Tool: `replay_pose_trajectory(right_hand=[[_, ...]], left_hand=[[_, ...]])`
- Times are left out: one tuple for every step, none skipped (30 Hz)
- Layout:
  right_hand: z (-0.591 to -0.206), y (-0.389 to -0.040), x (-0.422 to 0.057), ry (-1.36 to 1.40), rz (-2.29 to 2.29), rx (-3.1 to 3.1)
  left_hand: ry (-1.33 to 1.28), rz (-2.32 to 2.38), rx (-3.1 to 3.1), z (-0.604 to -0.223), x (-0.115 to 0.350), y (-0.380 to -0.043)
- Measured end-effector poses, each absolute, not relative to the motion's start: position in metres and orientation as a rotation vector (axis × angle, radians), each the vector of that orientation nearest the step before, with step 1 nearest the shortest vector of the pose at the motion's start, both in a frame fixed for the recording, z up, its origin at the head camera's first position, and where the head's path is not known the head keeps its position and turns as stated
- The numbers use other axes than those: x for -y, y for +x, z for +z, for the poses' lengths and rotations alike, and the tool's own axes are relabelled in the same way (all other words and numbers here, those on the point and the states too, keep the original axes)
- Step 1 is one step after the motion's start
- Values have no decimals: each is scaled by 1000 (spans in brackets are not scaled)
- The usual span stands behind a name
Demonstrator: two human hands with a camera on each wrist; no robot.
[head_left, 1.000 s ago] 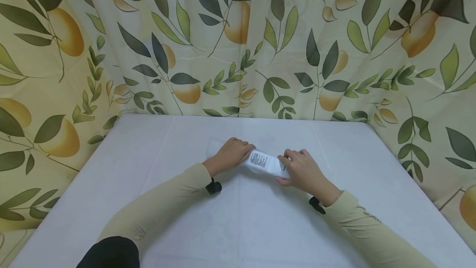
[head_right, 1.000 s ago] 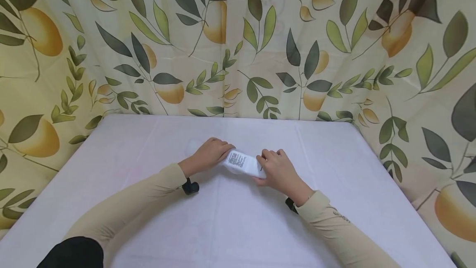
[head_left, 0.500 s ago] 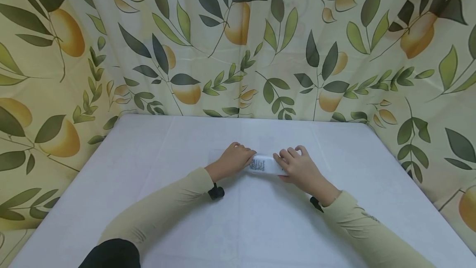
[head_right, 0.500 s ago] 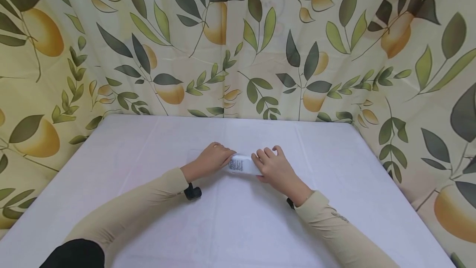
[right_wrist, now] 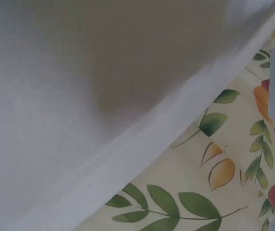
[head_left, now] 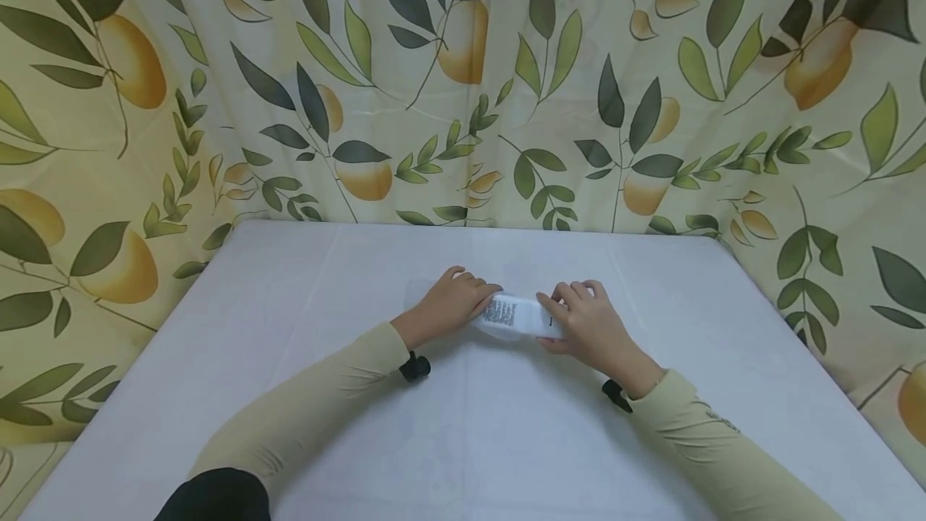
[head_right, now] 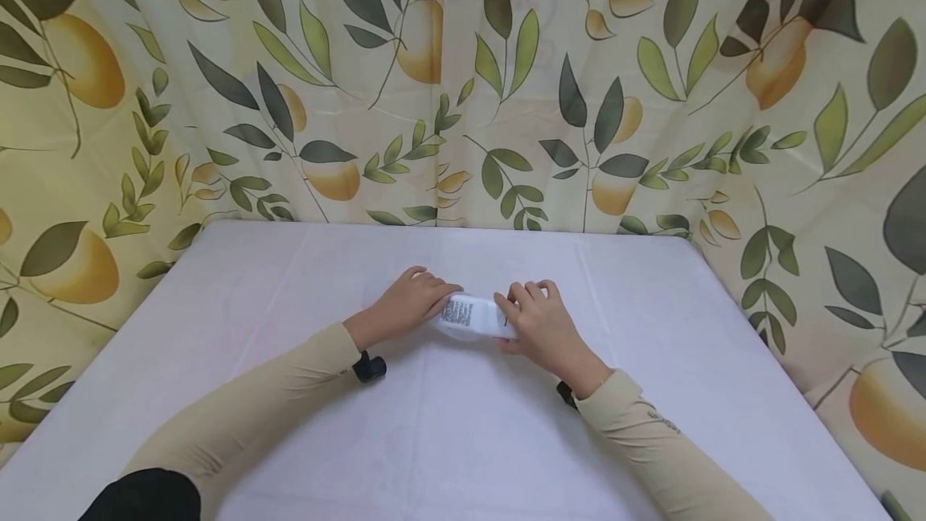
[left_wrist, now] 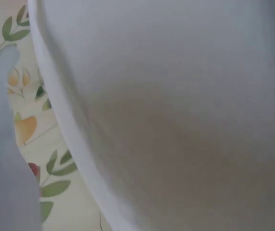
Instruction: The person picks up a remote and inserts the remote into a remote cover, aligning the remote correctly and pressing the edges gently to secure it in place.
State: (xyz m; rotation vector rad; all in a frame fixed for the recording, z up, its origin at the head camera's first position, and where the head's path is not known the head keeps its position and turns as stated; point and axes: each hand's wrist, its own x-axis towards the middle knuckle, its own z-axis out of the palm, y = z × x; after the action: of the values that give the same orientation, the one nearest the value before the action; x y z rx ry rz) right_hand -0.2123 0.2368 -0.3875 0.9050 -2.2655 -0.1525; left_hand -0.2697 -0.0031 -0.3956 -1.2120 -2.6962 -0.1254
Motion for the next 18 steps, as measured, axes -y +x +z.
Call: replay_pose_trajectory(right_hand=[[-388,-212,-238,911,-142,2269],[-388,-212,-239,917,-131,2274],[-389,-212,-239,922,-119,2278],[-390,-212,-240,925,-107,2279],[-390,-212,-241,926,-94,2279],[-391,-211,-242,926,-84,2276],[-391,-211,-243,925,-75,2271],[-390,-211,-244,925,-65,2265],[-390,-211,-245,926,-54,2256],[-390,-212,-245,929,-46,2246],[-389,-212,-246,933,-41,2237],[-389,-212,-246,937,-37,2228],[-388,-212,-245,942,-29,2219],[-388,-211,-245,944,-21,2212],[-388,-211,-244,944,-11,2205],[-388,-210,-243,942,-1,2202],[-388,-210,-242,937,12,2203],[-388,-209,-241,934,28,2208]], left_hand=[[-1245,-88,2681,-395,5,-271],[-1281,-43,2659,-395,7,-272],[-1317,-3,2629,-394,9,-273],[-1352,35,2601,-394,11,-274],[-1382,73,2569,-393,13,-274],[-1407,109,2534,-392,15,-274],[-1426,134,2503,-391,16,-275],[-1437,144,2475,-390,17,-275],[-1439,149,2451,-389,18,-274],[-1437,144,2434,-388,18,-274],[-1430,142,2416,-387,18,-274],[-1419,134,2401,-387,18,-274],[-1407,115,2392,-387,18,-273],[-1390,97,2380,-387,17,-272],[-1374,78,2370,-387,17,-272],[-1359,51,2364,-388,16,-271],[-1343,27,2356,-389,16,-271],[-1325,-1,2351,-391,15,-271]])
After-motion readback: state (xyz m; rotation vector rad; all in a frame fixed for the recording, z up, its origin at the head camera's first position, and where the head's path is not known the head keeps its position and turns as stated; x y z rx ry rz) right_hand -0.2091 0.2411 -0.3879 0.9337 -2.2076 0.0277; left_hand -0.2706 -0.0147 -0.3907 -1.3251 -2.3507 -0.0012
